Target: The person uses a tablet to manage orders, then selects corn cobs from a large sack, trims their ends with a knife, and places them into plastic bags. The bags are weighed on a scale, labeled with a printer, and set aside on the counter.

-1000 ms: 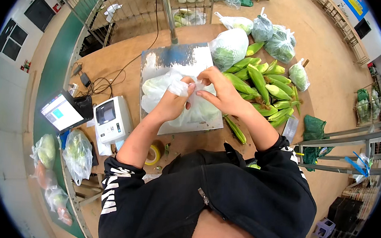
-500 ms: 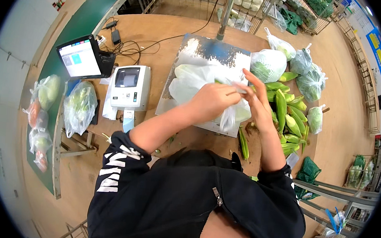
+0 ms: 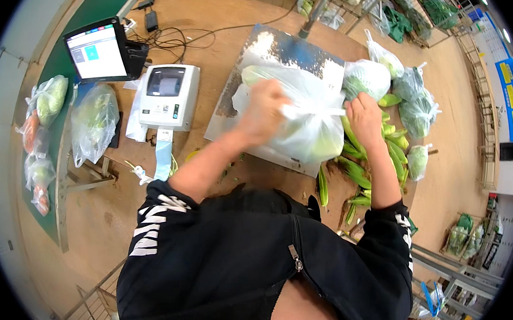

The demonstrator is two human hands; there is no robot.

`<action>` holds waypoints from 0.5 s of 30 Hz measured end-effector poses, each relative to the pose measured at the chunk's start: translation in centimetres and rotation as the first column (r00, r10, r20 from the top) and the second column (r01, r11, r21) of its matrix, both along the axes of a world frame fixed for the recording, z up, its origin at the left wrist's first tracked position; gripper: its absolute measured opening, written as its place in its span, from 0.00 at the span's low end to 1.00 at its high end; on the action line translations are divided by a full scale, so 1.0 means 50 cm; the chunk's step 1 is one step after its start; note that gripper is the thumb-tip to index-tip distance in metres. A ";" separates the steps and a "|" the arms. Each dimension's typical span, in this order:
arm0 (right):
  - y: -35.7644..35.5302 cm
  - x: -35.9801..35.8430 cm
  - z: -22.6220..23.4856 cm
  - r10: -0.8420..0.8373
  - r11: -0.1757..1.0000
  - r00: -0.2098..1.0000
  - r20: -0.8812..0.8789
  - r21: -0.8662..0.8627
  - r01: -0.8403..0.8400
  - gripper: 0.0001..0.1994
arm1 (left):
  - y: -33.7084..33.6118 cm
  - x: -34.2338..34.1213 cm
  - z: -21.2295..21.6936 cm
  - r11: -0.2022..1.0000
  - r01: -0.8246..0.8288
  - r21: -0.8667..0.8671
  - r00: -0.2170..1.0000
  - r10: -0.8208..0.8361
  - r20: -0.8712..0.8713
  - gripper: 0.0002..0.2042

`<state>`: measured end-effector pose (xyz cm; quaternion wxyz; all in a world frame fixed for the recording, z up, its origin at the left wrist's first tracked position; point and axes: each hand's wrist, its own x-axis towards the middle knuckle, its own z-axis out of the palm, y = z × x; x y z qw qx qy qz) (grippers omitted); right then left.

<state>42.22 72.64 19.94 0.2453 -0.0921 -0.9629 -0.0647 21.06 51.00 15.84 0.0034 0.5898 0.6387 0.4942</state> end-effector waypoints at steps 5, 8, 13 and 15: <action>0.028 0.026 -0.183 -0.204 0.962 0.979 0.028 -0.178 0.205 0.13 | -0.062 -0.064 -0.208 0.966 -0.036 -0.255 0.945 0.116 0.306 0.10; -0.038 0.020 -0.054 -0.421 0.544 0.907 -0.005 -0.802 0.248 0.15 | -0.052 -0.013 -0.039 0.995 0.085 -0.054 0.920 -0.058 0.388 0.20; -0.197 -0.057 0.070 0.353 0.812 0.932 -0.086 -0.466 -0.351 0.14 | 0.064 0.096 0.018 0.874 0.368 -0.319 0.895 -0.239 0.378 0.26; -0.158 -0.072 0.054 0.178 0.526 0.960 -0.216 -0.804 -0.278 0.07 | 0.088 0.084 -0.002 0.929 0.263 -0.259 0.954 -0.210 0.215 0.22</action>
